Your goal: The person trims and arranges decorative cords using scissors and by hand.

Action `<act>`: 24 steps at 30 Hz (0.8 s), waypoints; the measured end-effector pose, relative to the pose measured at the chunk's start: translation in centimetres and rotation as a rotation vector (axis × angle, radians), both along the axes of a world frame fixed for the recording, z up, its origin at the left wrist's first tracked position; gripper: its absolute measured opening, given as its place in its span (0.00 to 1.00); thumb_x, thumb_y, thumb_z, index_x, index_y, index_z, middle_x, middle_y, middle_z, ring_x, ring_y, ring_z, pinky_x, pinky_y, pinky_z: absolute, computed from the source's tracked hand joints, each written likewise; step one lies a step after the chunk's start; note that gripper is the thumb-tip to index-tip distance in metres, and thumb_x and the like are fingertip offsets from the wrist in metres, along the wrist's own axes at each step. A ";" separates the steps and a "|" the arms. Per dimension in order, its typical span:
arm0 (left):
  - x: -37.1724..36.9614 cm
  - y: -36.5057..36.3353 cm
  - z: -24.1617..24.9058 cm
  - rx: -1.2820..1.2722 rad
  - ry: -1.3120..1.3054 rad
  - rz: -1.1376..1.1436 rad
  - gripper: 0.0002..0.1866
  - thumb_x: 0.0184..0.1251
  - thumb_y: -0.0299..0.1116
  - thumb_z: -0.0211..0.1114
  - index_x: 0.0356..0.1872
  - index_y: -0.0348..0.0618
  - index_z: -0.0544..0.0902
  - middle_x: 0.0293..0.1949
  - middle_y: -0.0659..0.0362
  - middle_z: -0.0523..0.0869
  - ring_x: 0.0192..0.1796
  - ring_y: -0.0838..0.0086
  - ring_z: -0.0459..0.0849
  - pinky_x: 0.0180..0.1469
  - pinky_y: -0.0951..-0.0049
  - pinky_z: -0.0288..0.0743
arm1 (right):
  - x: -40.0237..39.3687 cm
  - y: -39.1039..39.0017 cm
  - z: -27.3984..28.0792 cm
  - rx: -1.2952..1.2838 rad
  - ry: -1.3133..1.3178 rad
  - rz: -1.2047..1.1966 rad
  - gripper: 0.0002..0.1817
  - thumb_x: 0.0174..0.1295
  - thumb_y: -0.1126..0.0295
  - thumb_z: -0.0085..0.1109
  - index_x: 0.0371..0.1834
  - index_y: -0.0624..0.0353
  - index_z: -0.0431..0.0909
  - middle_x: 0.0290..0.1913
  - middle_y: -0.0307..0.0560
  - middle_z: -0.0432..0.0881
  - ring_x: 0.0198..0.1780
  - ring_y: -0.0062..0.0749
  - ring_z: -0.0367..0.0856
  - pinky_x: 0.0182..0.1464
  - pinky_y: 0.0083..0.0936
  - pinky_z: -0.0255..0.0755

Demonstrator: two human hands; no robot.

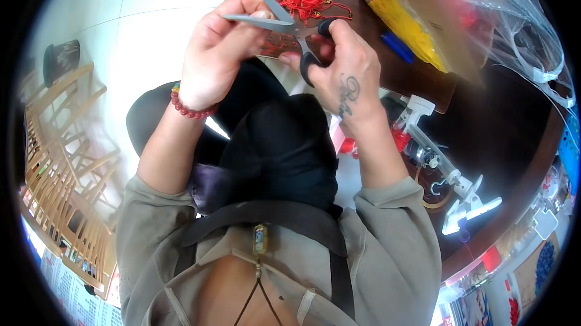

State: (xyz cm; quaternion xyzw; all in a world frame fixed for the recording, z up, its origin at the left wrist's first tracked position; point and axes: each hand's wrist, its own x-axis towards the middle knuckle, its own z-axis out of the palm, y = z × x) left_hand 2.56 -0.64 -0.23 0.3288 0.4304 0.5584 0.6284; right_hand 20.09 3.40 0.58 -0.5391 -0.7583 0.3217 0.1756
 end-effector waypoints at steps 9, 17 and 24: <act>0.1 0.0 -0.1 0.050 0.066 0.023 0.05 0.71 0.28 0.55 0.43 0.40 0.76 0.29 0.69 0.76 0.33 0.89 0.71 0.35 0.88 0.64 | 0.1 0.1 -0.3 0.014 0.015 0.010 0.24 0.39 0.57 0.79 0.28 0.62 0.76 0.23 0.43 0.80 0.24 0.33 0.78 0.31 0.27 0.73; 0.2 -0.1 -0.6 0.043 0.036 0.069 0.06 0.71 0.27 0.55 0.44 0.39 0.76 0.30 0.68 0.77 0.32 0.88 0.72 0.35 0.87 0.64 | 0.1 0.1 -0.4 0.059 0.002 0.026 0.24 0.39 0.57 0.79 0.27 0.61 0.76 0.23 0.43 0.81 0.23 0.33 0.80 0.29 0.26 0.74; 0.2 -0.2 -0.8 0.036 0.009 0.079 0.07 0.71 0.26 0.54 0.46 0.39 0.76 0.32 0.66 0.78 0.33 0.87 0.72 0.36 0.85 0.66 | -0.1 -0.1 -1.0 0.073 0.009 0.013 0.24 0.38 0.57 0.79 0.25 0.62 0.75 0.21 0.45 0.79 0.22 0.35 0.80 0.27 0.28 0.74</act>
